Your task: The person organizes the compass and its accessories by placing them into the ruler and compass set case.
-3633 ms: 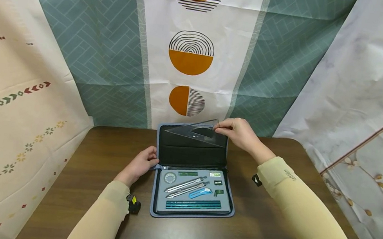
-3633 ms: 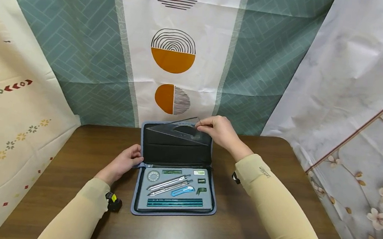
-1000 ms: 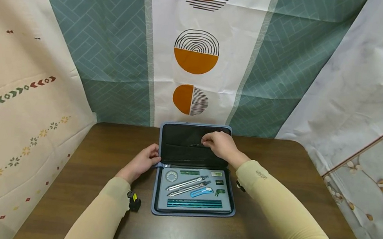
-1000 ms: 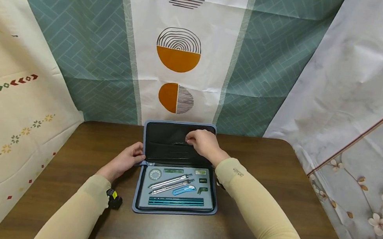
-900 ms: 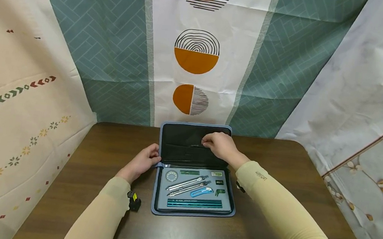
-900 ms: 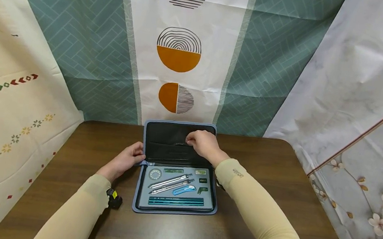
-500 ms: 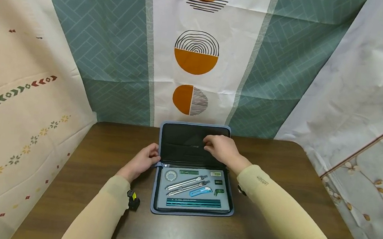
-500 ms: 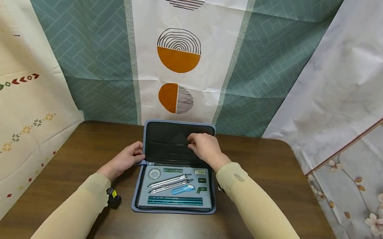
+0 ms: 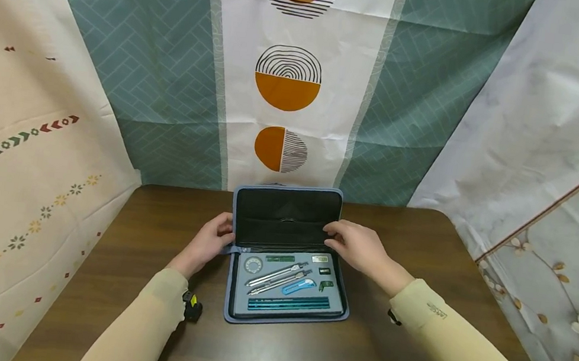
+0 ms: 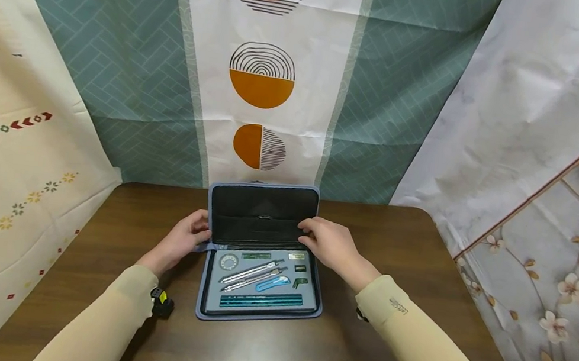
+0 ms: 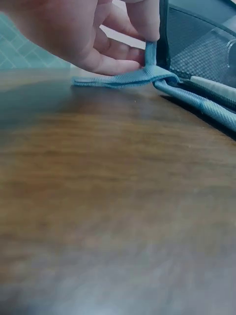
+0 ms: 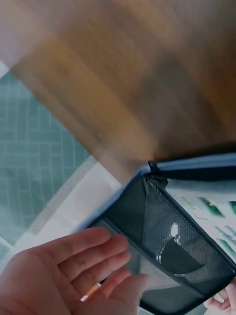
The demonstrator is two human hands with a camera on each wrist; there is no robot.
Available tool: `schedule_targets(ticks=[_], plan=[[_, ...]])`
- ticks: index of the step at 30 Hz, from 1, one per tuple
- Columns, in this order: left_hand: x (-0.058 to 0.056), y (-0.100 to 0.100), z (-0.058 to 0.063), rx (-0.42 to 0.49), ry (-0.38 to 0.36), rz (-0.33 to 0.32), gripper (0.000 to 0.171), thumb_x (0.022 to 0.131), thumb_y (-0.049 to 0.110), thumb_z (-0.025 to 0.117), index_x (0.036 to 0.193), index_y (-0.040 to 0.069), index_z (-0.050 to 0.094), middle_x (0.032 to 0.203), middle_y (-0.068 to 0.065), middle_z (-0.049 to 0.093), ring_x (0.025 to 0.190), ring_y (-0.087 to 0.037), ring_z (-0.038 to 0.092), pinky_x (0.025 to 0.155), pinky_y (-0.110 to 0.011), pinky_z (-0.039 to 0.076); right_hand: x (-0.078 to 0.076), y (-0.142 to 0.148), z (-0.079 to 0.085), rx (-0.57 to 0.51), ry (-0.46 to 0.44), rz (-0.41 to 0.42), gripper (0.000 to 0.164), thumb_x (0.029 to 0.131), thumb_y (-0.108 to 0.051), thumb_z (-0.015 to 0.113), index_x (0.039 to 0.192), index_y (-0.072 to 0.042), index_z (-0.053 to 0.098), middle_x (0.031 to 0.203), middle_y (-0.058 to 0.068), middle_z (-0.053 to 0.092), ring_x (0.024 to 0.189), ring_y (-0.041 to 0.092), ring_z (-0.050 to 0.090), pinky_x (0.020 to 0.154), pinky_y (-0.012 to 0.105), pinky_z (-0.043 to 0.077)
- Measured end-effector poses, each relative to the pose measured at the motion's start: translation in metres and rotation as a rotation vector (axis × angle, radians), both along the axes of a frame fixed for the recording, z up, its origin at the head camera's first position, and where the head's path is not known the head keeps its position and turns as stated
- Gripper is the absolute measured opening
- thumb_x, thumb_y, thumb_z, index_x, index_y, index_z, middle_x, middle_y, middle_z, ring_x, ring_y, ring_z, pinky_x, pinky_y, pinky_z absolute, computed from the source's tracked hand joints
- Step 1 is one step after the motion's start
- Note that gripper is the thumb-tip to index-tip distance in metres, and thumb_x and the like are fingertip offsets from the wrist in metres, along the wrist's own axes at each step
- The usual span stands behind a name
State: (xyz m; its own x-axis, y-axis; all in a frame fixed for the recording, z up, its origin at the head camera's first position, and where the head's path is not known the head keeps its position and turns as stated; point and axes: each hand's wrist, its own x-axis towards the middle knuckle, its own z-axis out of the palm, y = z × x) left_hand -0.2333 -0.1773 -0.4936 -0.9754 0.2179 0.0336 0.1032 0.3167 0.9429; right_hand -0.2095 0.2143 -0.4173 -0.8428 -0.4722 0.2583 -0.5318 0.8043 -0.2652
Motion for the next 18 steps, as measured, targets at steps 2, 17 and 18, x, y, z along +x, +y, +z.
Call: schedule_targets(ticks=[2, 17, 18], plan=[[0.004, -0.002, 0.003, 0.005, 0.023, -0.004, 0.030, 0.113, 0.004, 0.058, 0.141, 0.015, 0.063, 0.131, -0.014, 0.074, 0.125, -0.034, 0.060, 0.107, -0.054, 0.043, 0.008, 0.007, -0.001, -0.010, -0.025, 0.003, 0.031, 0.101, -0.019, 0.083, 0.130, -0.008, 0.078, 0.115, 0.006, 0.078, 0.097, 0.022, 0.073, 0.088, 0.047, 0.061], [0.039, -0.002, 0.032, -0.087, 0.154, -0.102, 0.043, 0.113, -0.002, 0.048, 0.147, 0.016, 0.069, 0.141, -0.008, 0.072, 0.135, -0.031, 0.063, 0.116, -0.063, 0.044, 0.051, 0.055, -0.022, -0.018, -0.051, -0.038, 0.022, 0.099, -0.018, 0.085, 0.119, -0.012, 0.081, 0.106, -0.001, 0.078, 0.089, 0.016, 0.072, 0.081, 0.045, 0.061], [0.042, -0.002, 0.033, -0.118, 0.166, -0.111, 0.045, 0.113, -0.003, 0.047, 0.147, 0.017, 0.070, 0.141, -0.007, 0.072, 0.133, -0.032, 0.064, 0.116, -0.063, 0.044, 0.053, 0.057, -0.023, -0.022, -0.054, -0.041, 0.022, 0.099, -0.018, 0.085, 0.119, -0.011, 0.081, 0.106, -0.001, 0.078, 0.089, 0.016, 0.072, 0.081, 0.045, 0.061]])
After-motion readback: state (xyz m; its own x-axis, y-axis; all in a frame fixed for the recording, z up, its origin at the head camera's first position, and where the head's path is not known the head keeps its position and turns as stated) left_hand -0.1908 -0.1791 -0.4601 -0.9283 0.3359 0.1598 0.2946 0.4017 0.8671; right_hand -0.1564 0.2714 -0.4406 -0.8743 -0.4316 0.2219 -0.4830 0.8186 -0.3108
